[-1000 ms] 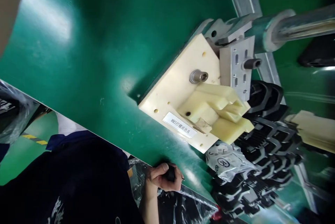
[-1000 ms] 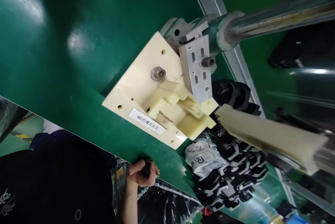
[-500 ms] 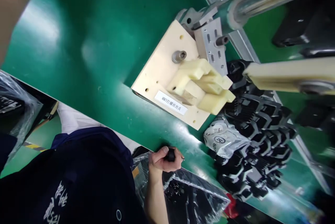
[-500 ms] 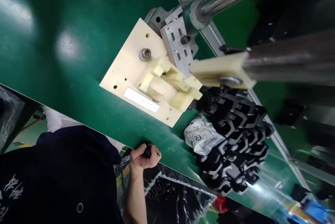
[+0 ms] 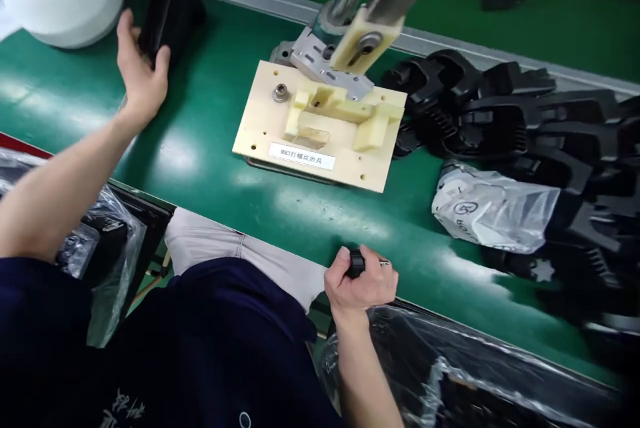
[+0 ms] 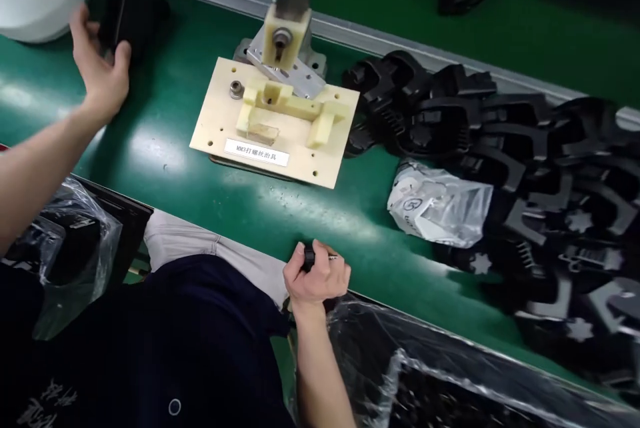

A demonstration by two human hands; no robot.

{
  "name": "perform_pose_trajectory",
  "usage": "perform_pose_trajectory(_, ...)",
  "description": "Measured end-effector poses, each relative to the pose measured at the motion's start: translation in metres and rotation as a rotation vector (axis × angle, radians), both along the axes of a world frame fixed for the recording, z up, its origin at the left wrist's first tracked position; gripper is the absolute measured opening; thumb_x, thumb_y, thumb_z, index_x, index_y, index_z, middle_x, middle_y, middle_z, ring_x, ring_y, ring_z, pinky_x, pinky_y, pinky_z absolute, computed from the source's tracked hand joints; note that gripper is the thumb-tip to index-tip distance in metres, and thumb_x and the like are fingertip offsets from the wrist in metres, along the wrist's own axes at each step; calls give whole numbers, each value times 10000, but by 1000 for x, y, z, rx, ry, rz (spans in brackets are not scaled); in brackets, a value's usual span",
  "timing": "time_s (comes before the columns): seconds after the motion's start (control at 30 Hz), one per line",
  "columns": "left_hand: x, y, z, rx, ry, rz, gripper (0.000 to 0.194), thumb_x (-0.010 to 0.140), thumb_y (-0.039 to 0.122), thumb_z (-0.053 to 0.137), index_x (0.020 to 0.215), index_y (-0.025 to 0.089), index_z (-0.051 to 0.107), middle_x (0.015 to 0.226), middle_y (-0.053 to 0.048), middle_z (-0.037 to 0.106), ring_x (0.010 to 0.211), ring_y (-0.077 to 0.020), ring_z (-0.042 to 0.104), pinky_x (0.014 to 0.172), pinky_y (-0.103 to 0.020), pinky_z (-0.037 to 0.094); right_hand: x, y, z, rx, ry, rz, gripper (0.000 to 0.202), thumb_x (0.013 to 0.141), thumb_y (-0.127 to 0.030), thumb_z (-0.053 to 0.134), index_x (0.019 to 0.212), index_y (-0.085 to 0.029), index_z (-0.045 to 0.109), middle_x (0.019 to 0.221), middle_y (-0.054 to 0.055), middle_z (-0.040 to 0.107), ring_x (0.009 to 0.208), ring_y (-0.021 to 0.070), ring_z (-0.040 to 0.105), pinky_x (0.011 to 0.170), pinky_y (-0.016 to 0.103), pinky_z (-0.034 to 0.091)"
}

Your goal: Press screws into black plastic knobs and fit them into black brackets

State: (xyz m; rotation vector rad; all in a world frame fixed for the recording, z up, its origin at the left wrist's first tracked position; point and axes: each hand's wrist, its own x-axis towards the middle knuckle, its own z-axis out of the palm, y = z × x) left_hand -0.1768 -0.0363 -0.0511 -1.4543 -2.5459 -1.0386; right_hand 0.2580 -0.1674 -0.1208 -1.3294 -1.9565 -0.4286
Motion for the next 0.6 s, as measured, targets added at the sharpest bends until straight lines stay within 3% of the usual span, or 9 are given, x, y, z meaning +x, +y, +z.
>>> perform_pose_trajectory(0.2, 66, -119, 3, 163, -127, 16, 676, 776, 350, 618, 1357, 195, 308, 1167, -101, 543, 1010, -178, 585, 738, -278, 552, -3, 4, 13, -29, 39, -6, 185, 904, -267, 530, 1039, -142, 524, 732, 47, 602, 612, 157, 553, 568, 281, 349)
perform_pose_trajectory(0.33, 114, -193, -5, 194, -146, 9, 697, 768, 368, 660, 1379, 231, 354, 1092, -97, 586, 960, -195, 606, 628, -261, 517, -24, -6, 35, -349, 412, 153, 195, 921, -271, 517, 1087, -169, 536, 780, 44, 642, 676, 169, 604, 640, 301, 462)
perform_pose_trajectory(0.47, 164, -227, -13, 230, -164, -109, 767, 753, 238, 702, 1420, 212, 326, 1086, -107, 594, 925, -181, 624, 623, -225, 515, -65, -12, 57, -681, 1024, 455, 228, 947, -246, 471, 1173, -223, 493, 980, 56, 663, 869, 164, 647, 783, 316, 534)
perform_pose_trajectory(0.6, 197, -234, -11, 249, -167, -313, 834, 736, 108, 697, 1447, 210, 274, 1095, -115, 586, 973, -203, 629, 746, -304, 558, -95, -4, 67, -639, 1331, 538, 233, 954, -294, 471, 1181, -242, 484, 1118, 66, 638, 1051, 178, 608, 931, 364, 493)
